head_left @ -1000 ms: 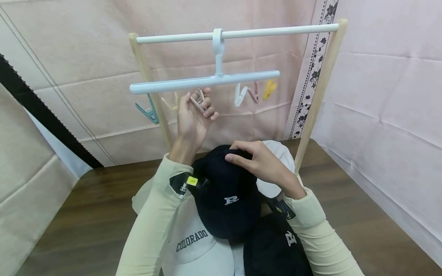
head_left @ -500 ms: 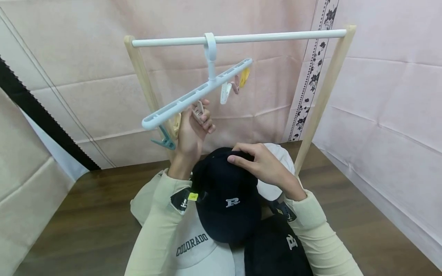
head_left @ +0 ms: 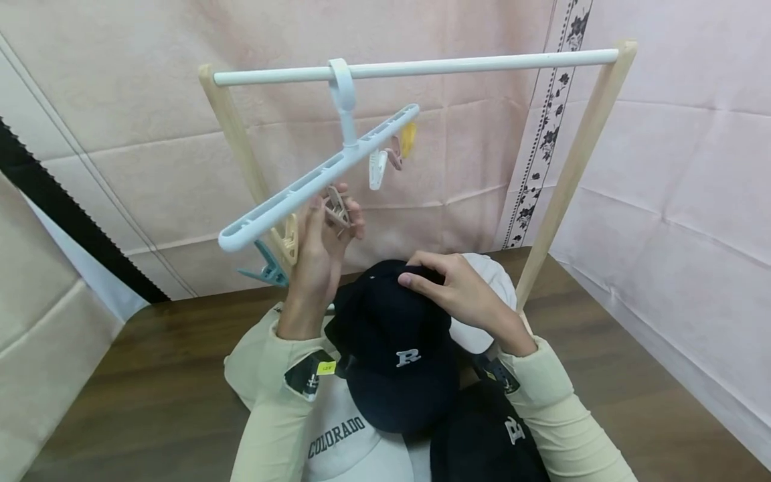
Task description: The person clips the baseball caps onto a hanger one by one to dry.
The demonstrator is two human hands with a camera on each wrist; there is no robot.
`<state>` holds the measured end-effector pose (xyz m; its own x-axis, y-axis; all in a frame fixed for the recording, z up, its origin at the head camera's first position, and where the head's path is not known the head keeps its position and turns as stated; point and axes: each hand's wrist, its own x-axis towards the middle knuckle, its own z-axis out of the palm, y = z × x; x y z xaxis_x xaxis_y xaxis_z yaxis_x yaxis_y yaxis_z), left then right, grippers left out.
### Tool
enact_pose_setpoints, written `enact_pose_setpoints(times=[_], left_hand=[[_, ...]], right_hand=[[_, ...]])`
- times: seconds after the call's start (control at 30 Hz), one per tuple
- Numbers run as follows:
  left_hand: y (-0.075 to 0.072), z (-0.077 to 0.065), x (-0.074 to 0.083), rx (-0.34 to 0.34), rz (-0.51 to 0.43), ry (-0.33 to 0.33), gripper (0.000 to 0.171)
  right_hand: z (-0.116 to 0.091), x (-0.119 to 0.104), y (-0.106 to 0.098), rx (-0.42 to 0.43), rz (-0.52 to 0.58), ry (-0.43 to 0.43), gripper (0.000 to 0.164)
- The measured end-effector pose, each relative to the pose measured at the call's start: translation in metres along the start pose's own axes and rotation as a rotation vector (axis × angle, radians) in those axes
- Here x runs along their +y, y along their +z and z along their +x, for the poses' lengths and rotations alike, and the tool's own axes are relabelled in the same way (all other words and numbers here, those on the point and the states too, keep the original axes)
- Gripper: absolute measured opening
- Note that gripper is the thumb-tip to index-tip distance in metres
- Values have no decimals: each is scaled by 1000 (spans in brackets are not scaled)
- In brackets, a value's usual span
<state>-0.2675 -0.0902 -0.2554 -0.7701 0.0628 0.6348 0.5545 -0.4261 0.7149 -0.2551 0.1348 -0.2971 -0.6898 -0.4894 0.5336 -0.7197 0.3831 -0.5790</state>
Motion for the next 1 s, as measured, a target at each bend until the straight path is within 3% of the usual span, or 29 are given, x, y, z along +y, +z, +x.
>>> enact_pose_setpoints(times=[0.2, 0.5, 0.77, 1.0], left_hand=[[-1, -3, 6, -10, 76, -14, 45], [-3, -5, 8, -68, 164, -4, 81], [-9, -4, 13, -100, 166, 34, 80], [-12, -4, 15, -82, 115, 13, 78]], right_hand=[[-1, -3, 1, 17, -12, 25, 8], [-4, -7, -3, 21, -31, 47, 8], [-5, -11, -12, -7, -54, 1, 9], [-3, -11, -15, 2, -51, -101, 9]])
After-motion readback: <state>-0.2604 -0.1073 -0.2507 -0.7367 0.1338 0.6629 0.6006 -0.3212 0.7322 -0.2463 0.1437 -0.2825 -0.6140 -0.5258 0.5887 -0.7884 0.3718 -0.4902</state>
